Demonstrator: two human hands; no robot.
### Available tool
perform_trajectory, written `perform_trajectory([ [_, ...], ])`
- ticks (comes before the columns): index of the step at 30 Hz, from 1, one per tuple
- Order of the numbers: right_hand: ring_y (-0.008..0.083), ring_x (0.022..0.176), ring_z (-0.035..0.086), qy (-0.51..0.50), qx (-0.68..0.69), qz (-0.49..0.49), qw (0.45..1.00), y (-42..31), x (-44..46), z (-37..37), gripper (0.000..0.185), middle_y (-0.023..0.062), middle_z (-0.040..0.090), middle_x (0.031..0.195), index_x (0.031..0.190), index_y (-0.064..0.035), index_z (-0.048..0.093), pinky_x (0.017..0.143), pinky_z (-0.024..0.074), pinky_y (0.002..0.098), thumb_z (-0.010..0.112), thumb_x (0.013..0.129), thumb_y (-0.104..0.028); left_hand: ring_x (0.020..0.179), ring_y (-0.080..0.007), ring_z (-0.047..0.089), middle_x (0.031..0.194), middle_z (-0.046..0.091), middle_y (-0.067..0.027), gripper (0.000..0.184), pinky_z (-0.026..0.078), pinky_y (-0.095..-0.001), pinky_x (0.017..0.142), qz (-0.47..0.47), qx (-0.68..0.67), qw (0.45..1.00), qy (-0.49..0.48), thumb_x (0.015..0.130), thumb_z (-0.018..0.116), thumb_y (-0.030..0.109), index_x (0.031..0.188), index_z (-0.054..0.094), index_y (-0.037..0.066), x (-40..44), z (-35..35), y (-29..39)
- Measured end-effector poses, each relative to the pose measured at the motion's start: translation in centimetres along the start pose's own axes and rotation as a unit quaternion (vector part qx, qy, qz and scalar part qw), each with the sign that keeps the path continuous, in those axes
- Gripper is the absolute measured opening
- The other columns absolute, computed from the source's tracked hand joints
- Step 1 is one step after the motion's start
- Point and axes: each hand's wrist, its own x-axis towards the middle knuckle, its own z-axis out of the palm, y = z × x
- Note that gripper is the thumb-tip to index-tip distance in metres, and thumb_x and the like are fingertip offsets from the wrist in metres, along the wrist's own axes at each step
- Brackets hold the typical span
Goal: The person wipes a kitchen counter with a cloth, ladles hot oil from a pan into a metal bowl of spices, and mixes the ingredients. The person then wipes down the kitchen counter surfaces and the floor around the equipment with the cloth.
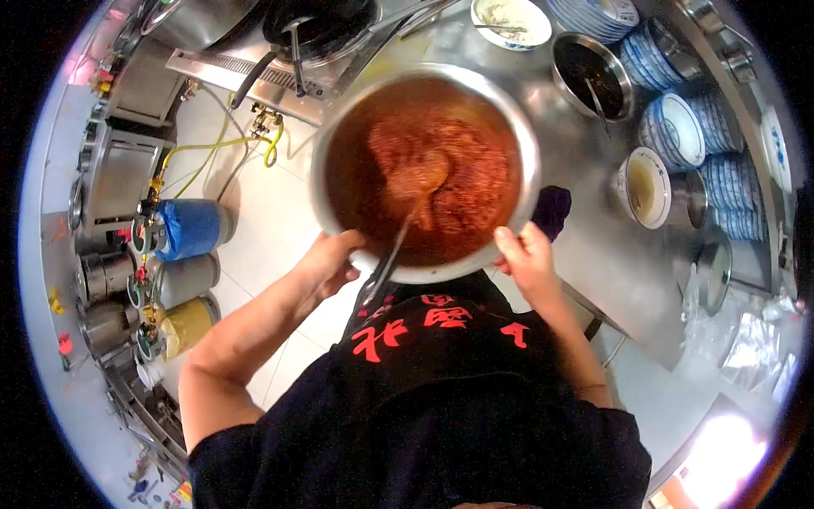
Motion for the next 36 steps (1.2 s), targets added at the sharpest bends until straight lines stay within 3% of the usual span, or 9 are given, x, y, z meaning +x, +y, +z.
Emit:
perform_trajectory([
  [3,0.0094,0.048,0.053,-0.097,-0.053,-0.052,0.993,1.3,0.1,3.7,0.022,0.0032,0.057,0.06,0.083,-0.0025,0.055,0.043,0.0433,0.0224,0.056,0.085,-0.025,0.05,-0.0121,0.048,0.071,0.057,-0.0082,0.018,0.035,-0.0216,0.037,-0.001,-0.003,0.998,0.055,0.079,0.05,0.012,0.091,0.051,-0.001,-1.9,-4.9,-2.6],
  [4,0.0096,0.05,0.053,-0.148,0.028,-0.042,0.988,1.2,0.2,5.5,0.021,0.0043,0.057,0.064,0.084,-0.0018,0.054,0.043,0.0434,0.0215,0.054,0.086,-0.022,0.048,-0.0126,0.047,0.069,0.056,-0.0077,0.017,0.036,-0.0224,0.037,0.004,-0.027,0.996,0.08,0.079,0.05,0.012,0.09,0.051,-0.001,-1.8,-6.9,-4.0],
  [6,0.0084,0.053,0.053,-0.206,0.032,0.01,0.978,1.7,0.5,9.0,0.014,0.0049,0.057,0.068,0.085,-0.0018,0.053,0.043,0.043,0.0199,0.054,0.086,-0.016,0.046,-0.0136,0.046,0.065,0.054,-0.0069,0.015,0.036,-0.0238,0.037,0.002,-0.057,0.991,0.119,0.078,0.05,0.012,0.085,0.051,-0.001,-2.9,-9.9,-5.5],
  [8,0.0062,0.051,0.051,-0.246,0.064,0.024,0.967,3.2,1.0,12.3,0.017,0.0,0.051,0.066,0.084,-0.0038,0.051,0.041,0.0388,0.0183,0.056,0.086,-0.02,0.043,-0.0139,0.044,0.066,0.053,-0.0075,0.015,0.035,-0.0236,0.036,0.0,-0.086,0.985,0.152,0.078,0.049,0.013,0.085,0.051,0.0,-3.4,-12.0,-7.0],
  [12,0.0062,0.052,0.05,-0.3,0.07,0.072,0.949,6.6,2.2,16.6,0.02,-0.0008,0.05,0.065,0.085,-0.0048,0.051,0.042,0.038,0.0176,0.057,0.086,-0.024,0.039,-0.0108,0.04,0.063,0.051,-0.0055,0.014,0.033,-0.0214,0.032,-0.01,-0.117,0.977,0.177,0.078,0.048,0.015,0.084,0.051,0.002,-2.2,-15.1,-10.8],
  [16,0.0084,0.048,0.051,-0.306,-0.009,0.098,0.947,9.6,3.2,19.0,0.019,0.0049,0.056,0.063,0.089,-0.0012,0.053,0.04,0.0397,0.0194,0.055,0.086,-0.02,0.034,-0.01,0.035,0.058,0.049,-0.0047,0.015,0.027,-0.0226,0.028,-0.02,-0.138,0.975,0.171,0.078,0.045,0.013,0.084,0.05,0.0,0.9,-17.8,-14.4],
  [18,0.0078,0.048,0.044,-0.302,-0.019,0.131,0.944,11.0,3.9,19.5,0.023,0.0036,0.051,0.062,0.085,-0.0048,0.051,0.043,0.0359,0.0198,0.054,0.087,-0.028,0.033,-0.0108,0.034,0.057,0.049,-0.0057,0.017,0.025,-0.023,0.027,-0.008,-0.155,0.975,0.156,0.078,0.046,0.014,0.083,0.05,-0.001,3.0,-18.6,-16.0],
  [31,0.0094,0.049,0.045,-0.301,-0.068,0.189,0.932,13.6,9.7,17.4,0.027,0.0036,0.054,0.063,0.085,-0.0044,0.053,0.045,0.0381,0.0226,0.051,0.087,-0.031,0.038,-0.0119,0.037,0.057,0.048,-0.0054,0.012,0.025,-0.025,0.033,-0.05,-0.121,0.971,0.202,0.071,0.051,0.011,0.075,0.05,0.0,8.6,-14.9,-12.4],
  [36,0.0148,0.054,0.054,-0.318,-0.137,0.203,0.916,13.1,10.9,16.3,0.025,0.0081,0.057,0.064,0.088,-0.001,0.054,0.046,0.0436,0.0259,0.052,0.085,-0.026,0.034,-0.0115,0.033,0.053,0.044,-0.0046,0.016,0.024,-0.0251,0.03,-0.041,-0.122,0.969,0.21,0.071,0.051,0.014,0.075,0.05,-0.001,10.2,-14.6,-13.0],
])
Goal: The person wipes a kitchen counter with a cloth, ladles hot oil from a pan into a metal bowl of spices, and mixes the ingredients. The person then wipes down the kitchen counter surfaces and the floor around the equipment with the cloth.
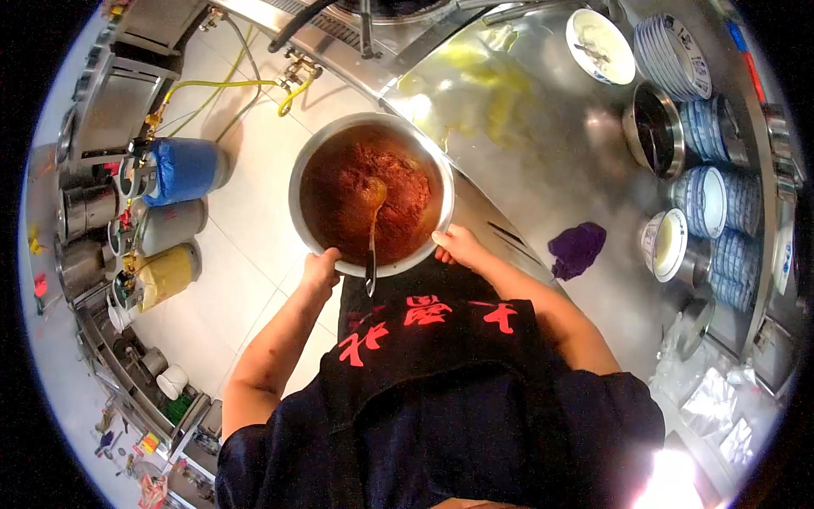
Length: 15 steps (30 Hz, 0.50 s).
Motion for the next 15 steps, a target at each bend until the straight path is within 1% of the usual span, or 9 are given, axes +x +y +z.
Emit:
perform_trajectory([
  [1,0.0168,0.056,0.055,-0.002,-0.028,0.02,0.999,-0.2,-0.4,-0.4,0.024,0.0088,0.058,0.065,0.088,-0.0014,0.054,0.047,0.0444,0.0269,0.052,0.085,-0.025,0.034,-0.0116,0.033,0.053,0.044,-0.0046,0.016,0.024,-0.0251,0.03,0.002,0.006,1.0,-0.002,0.071,0.051,0.014,0.075,0.05,-0.001,0.2,0.0,0.0],
  [2,0.0198,0.062,0.056,0.055,-0.163,-0.083,0.982,-0.5,-1.1,-1.3,0.024,0.0088,0.058,0.068,0.089,-0.0016,0.054,0.052,0.0453,0.0295,0.052,0.085,-0.025,0.035,-0.0117,0.034,0.053,0.044,-0.0046,0.016,0.024,-0.0252,0.03,0.007,0.014,1.0,-0.006,0.071,0.052,0.014,0.075,0.05,-0.001,0.5,0.1,0.4],
  [3,0.0229,0.067,0.057,0.114,-0.295,-0.183,0.931,-1.1,-2.2,-2.9,0.024,0.0089,0.058,0.072,0.091,-0.0017,0.054,0.057,0.0462,0.032,0.051,0.084,-0.025,0.035,-0.012,0.035,0.053,0.044,-0.0047,0.015,0.025,-0.0253,0.03,0.015,0.007,1.0,-0.015,0.071,0.052,0.014,0.073,0.049,-0.001,0.3,0.3,0.9],
  [4,0.0259,0.072,0.058,0.166,-0.421,-0.274,0.849,-1.8,-3.4,-4.5,0.024,0.009,0.058,0.075,0.092,-0.0019,0.054,0.062,0.0472,0.0346,0.051,0.084,-0.025,0.035,-0.012,0.035,0.053,0.044,-0.0046,0.015,0.025,-0.0253,0.03,0.022,0.009,1.0,-0.018,0.071,0.053,0.014,0.073,0.049,0.0,0.3,0.6,1.5],
  [6,0.0343,0.091,0.054,0.295,-0.432,-0.385,0.76,-4.2,-4.1,-9.2,0.031,0.0141,0.058,0.096,0.102,-0.0024,0.055,0.08,0.0434,0.0397,0.05,0.082,-0.024,0.035,-0.0122,0.035,0.053,0.044,-0.0044,0.014,0.025,-0.0254,0.03,0.028,0.008,0.999,-0.019,0.071,0.053,0.013,0.072,0.049,0.0,0.4,0.8,1.9],
  [8,0.0345,0.115,0.041,0.431,-0.461,-0.32,0.707,-5.6,-3.2,-14.9,0.045,0.0177,0.042,0.126,0.122,-0.0042,0.045,0.097,0.0309,0.043,0.046,0.084,-0.029,0.037,-0.0101,0.034,0.06,0.046,-0.0023,0.013,0.025,-0.023,0.032,0.005,0.018,0.999,-0.029,0.07,0.052,0.01,0.08,0.049,0.002,1.4,0.7,1.5],
  [10,0.0334,0.127,0.024,0.505,-0.52,-0.158,0.67,-5.6,-1.0,-19.1,0.055,0.0168,0.026,0.138,0.131,-0.0055,0.034,0.103,0.018,0.0489,0.045,0.086,-0.035,0.037,-0.01,0.034,0.06,0.046,-0.0024,0.015,0.026,-0.0232,0.032,0.01,0.019,0.999,-0.037,0.07,0.052,0.011,0.082,0.049,0.001,1.4,0.8,1.7],
  [13,0.0314,0.131,0.017,0.494,-0.537,-0.12,0.673,-5.6,1.2,-21.4,0.061,0.0136,0.022,0.141,0.134,-0.0073,0.027,0.104,0.0136,0.0511,0.043,0.086,-0.041,0.037,-0.0099,0.035,0.06,0.045,-0.0023,0.016,0.027,-0.0233,0.033,0.019,0.019,0.999,-0.032,0.07,0.053,0.012,0.082,0.05,0.001,0.9,1.2,1.9],
  [15,0.031,0.132,0.014,0.444,-0.578,-0.131,0.672,-6.1,2.1,-19.7,0.063,0.0122,0.015,0.144,0.136,-0.0095,0.023,0.105,0.0112,0.0497,0.042,0.086,-0.042,0.037,-0.0102,0.035,0.059,0.045,-0.0023,0.015,0.027,-0.0237,0.033,0.014,0.026,0.999,-0.025,0.07,0.054,0.012,0.081,0.05,0.002,0.9,1.2,2.1],
])
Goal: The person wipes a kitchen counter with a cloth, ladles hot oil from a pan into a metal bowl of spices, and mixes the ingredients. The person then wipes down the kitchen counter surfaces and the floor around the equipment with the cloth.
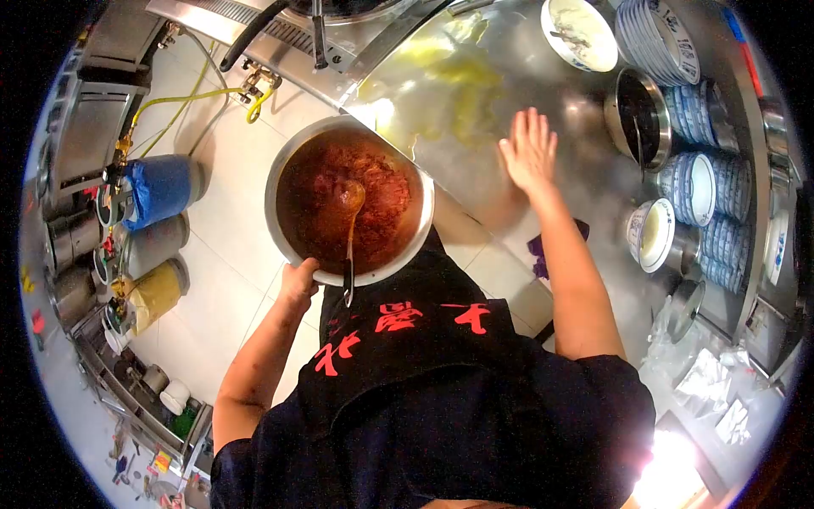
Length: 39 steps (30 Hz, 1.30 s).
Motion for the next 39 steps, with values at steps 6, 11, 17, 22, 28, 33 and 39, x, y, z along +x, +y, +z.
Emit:
perform_trajectory([
  [6,0.0306,0.133,0.009,-0.096,0.06,-0.159,0.981,-11.1,-4.1,-1.9,0.069,0.01,0.011,0.145,0.137,-0.0148,0.022,0.105,0.0043,0.0517,0.041,0.082,-0.051,0.038,-0.0124,0.039,0.055,0.045,-0.0043,0.017,0.029,-0.0247,0.031,0.001,0.021,1.0,-0.002,0.072,0.053,0.016,0.075,0.048,0.001,0.3,-0.3,-0.2],
  [11,0.0284,0.133,0.012,-0.046,0.217,-0.324,0.92,-17.1,-6.8,-3.7,0.071,0.0068,0.017,0.144,0.135,-0.0205,0.031,0.104,0.0076,0.0531,0.051,0.075,-0.054,0.038,-0.0113,0.037,0.056,0.045,-0.003,0.015,0.027,-0.0252,0.033,-0.005,0.015,1.0,0.0,0.07,0.054,0.013,0.077,0.051,0.0,-0.1,-0.3,-0.1],
  [17,0.0335,0.13,0.019,0.027,0.006,-0.078,0.997,-4.4,2.3,-2.8,0.062,0.016,0.021,0.141,0.133,-0.0092,0.031,0.102,0.0158,0.0551,0.047,0.083,-0.043,0.038,-0.0114,0.036,0.056,0.044,-0.0033,0.016,0.026,-0.0251,0.033,-0.005,0.01,1.0,0.01,0.071,0.053,0.013,0.078,0.05,0.0,0.3,-0.2,-0.6],
  [22,0.0312,0.131,0.017,0.032,-0.001,-0.055,0.998,-0.9,3.7,-0.3,0.062,0.0127,0.019,0.143,0.134,-0.0106,0.029,0.103,0.0136,0.0543,0.042,0.085,-0.045,0.039,-0.0121,0.038,0.056,0.045,-0.0044,0.018,0.028,-0.0254,0.033,-0.018,0.029,0.999,0.0,0.071,0.052,0.015,0.079,0.048,0.0,0.1,-0.4,-0.2],
  [28,0.03,0.133,0.007,-0.081,0.057,-0.242,0.965,-13.3,-2.8,-2.1,0.072,0.0098,0.009,0.145,0.137,-0.0137,0.022,0.104,0.0037,0.0539,0.042,0.081,-0.054,0.039,-0.0122,0.038,0.057,0.045,-0.0043,0.015,0.028,-0.0252,0.033,-0.012,0.023,1.0,-0.002,0.071,0.052,0.015,0.076,0.049,0.001,-0.3,-0.2,-0.1],
  [33,0.0257,0.134,0.008,-0.05,0.181,-0.395,0.9,-19.3,-6.6,-3.2,0.07,0.0064,0.011,0.145,0.135,-0.0185,0.029,0.105,0.0035,0.0516,0.044,0.079,-0.058,0.038,-0.012,0.038,0.055,0.045,-0.0047,0.015,0.028,-0.0246,0.033,-0.002,0.02,1.0,0.001,0.072,0.052,0.017,0.073,0.049,0.002,-0.3,-0.2,0.0],
  [39,0.0217,0.132,0.017,-0.077,0.164,-0.469,0.865,-14.9,-7.0,-0.7,0.069,0.0052,0.022,0.143,0.126,-0.0135,0.044,0.106,0.0095,0.0481,0.058,0.071,-0.053,0.039,-0.0128,0.04,0.056,0.048,-0.0049,0.016,0.028,-0.0257,0.034,-0.021,0.011,0.999,0.022,0.069,0.054,0.013,0.074,0.053,-0.002,0.3,-0.5,-0.2],
])
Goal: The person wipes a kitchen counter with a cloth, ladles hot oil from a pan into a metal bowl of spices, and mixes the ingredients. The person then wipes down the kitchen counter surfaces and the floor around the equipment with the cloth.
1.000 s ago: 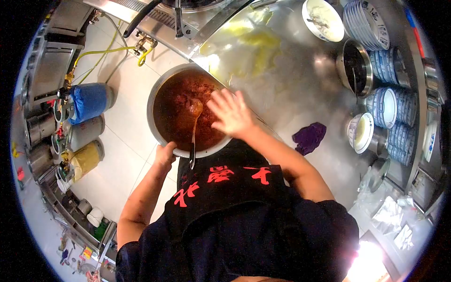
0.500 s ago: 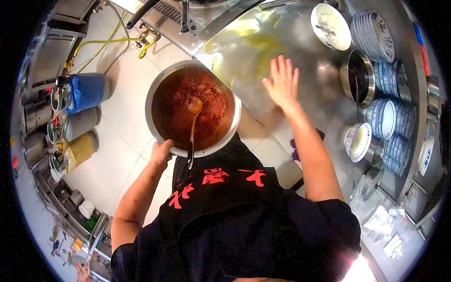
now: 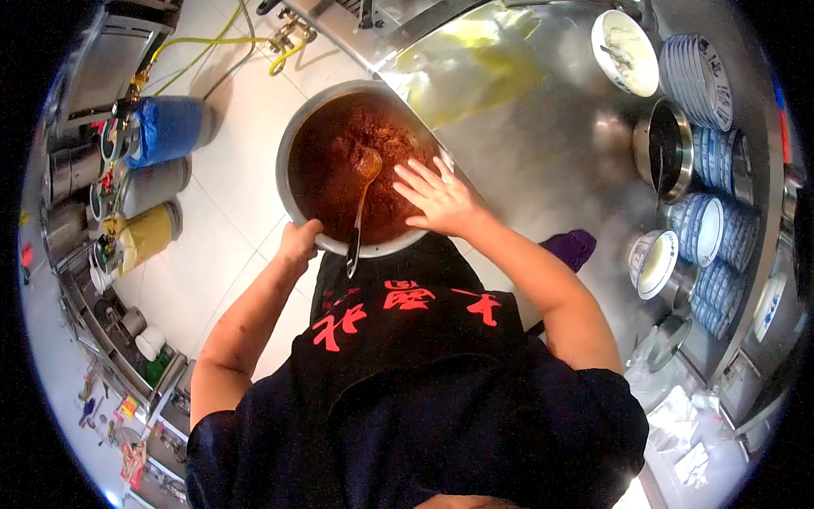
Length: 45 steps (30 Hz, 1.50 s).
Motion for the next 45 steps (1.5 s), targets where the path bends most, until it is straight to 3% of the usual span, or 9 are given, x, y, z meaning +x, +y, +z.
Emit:
perform_trajectory([
  [2,0.0215,0.132,0.016,-0.117,-0.041,-0.002,0.992,0.0,-1.2,-0.4,0.063,0.004,0.02,0.143,0.124,-0.0143,0.047,0.106,0.012,0.0481,0.053,0.075,-0.054,0.036,-0.0115,0.037,0.055,0.047,-0.0045,0.014,0.024,-0.0251,0.032,0.012,-0.007,1.0,0.007,0.07,0.054,0.013,0.072,0.052,-0.001,-0.4,0.3,0.4],
  [9,0.0224,0.129,0.024,-0.128,-0.083,-0.049,0.987,2.2,-5.5,-5.8,0.055,0.003,0.025,0.141,0.117,-0.0162,0.053,0.105,0.0156,0.0488,0.056,0.074,-0.05,0.039,-0.0106,0.037,0.056,0.046,-0.0029,0.015,0.025,-0.0252,0.034,0.013,-0.001,1.0,-0.022,0.07,0.054,0.016,0.075,0.051,0.001,-0.8,0.1,0.8],
  [12,0.0235,0.127,0.028,0.008,-0.152,0.023,0.988,5.8,-7.1,-7.4,0.058,0.004,0.033,0.137,0.119,-0.0165,0.05,0.102,0.0193,0.05,0.058,0.072,-0.048,0.04,-0.0117,0.038,0.058,0.049,-0.0051,0.018,0.027,-0.0252,0.034,0.016,0.01,1.0,-0.018,0.07,0.054,0.017,0.078,0.053,0.001,-1.2,0.1,1.2],
  [13,0.0255,0.126,0.03,-0.002,-0.132,0.148,0.98,7.3,-6.5,-9.3,0.057,0.0072,0.029,0.139,0.123,-0.0178,0.046,0.103,0.0179,0.0495,0.061,0.073,-0.04,0.039,-0.0117,0.038,0.058,0.049,-0.0055,0.018,0.026,-0.0251,0.034,0.01,0.01,1.0,-0.011,0.07,0.054,0.017,0.078,0.052,0.001,-0.6,0.0,0.5],
  [18,0.0299,0.131,0.015,0.081,-0.207,0.402,0.888,18.8,-7.5,-8.3,0.059,0.0123,0.017,0.143,0.135,-0.0095,0.027,0.104,0.0117,0.0508,0.041,0.087,-0.04,0.039,-0.0109,0.035,0.057,0.045,-0.0045,0.021,0.025,-0.0249,0.033,0.001,0.011,1.0,-0.02,0.073,0.052,0.018,0.081,0.049,0.0,-0.5,0.0,0.5],
  [25,0.0302,0.131,0.018,0.061,-0.22,0.332,0.915,17.0,-4.3,-6.9,0.063,0.0109,0.022,0.142,0.135,-0.0151,0.03,0.103,0.0132,0.0536,0.042,0.084,-0.05,0.04,-0.0112,0.037,0.059,0.047,-0.005,0.02,0.026,-0.0248,0.034,-0.004,0.025,1.0,-0.007,0.073,0.051,0.017,0.082,0.049,-0.001,-0.7,0.0,0.5],
  [34,0.0266,0.132,0.016,0.044,-0.042,0.046,0.997,1.2,2.3,-2.3,0.073,0.0071,0.023,0.142,0.131,-0.0147,0.037,0.105,0.0112,0.0511,0.054,0.072,-0.055,0.037,-0.0103,0.035,0.055,0.046,-0.0038,0.015,0.023,-0.0247,0.033,-0.001,-0.003,1.0,0.0,0.07,0.052,0.012,0.076,0.052,-0.001,-0.2,0.1,0.2],
  [40,0.022,0.129,0.025,-0.021,-0.005,-0.048,0.999,-0.6,-0.6,-0.6,0.066,0.0056,0.033,0.137,0.121,-0.0122,0.049,0.104,0.0184,0.0473,0.062,0.067,-0.05,0.037,-0.0103,0.034,0.054,0.044,-0.0033,0.015,0.023,-0.0249,0.033,0.003,-0.008,1.0,-0.003,0.07,0.053,0.013,0.074,0.052,-0.002,0.1,-0.1,0.1],
  [45,0.0212,0.131,0.018,-0.107,-0.024,-0.026,0.994,0.9,-4.1,-3.3,0.058,0.0037,0.024,0.142,0.122,-0.0148,0.048,0.106,0.013,0.0458,0.047,0.08,-0.054,0.037,-0.0103,0.034,0.054,0.044,-0.0034,0.017,0.023,-0.0253,0.033,-0.007,-0.007,1.0,-0.003,0.07,0.054,0.014,0.075,0.052,-0.002,-0.2,-0.1,0.2],
])
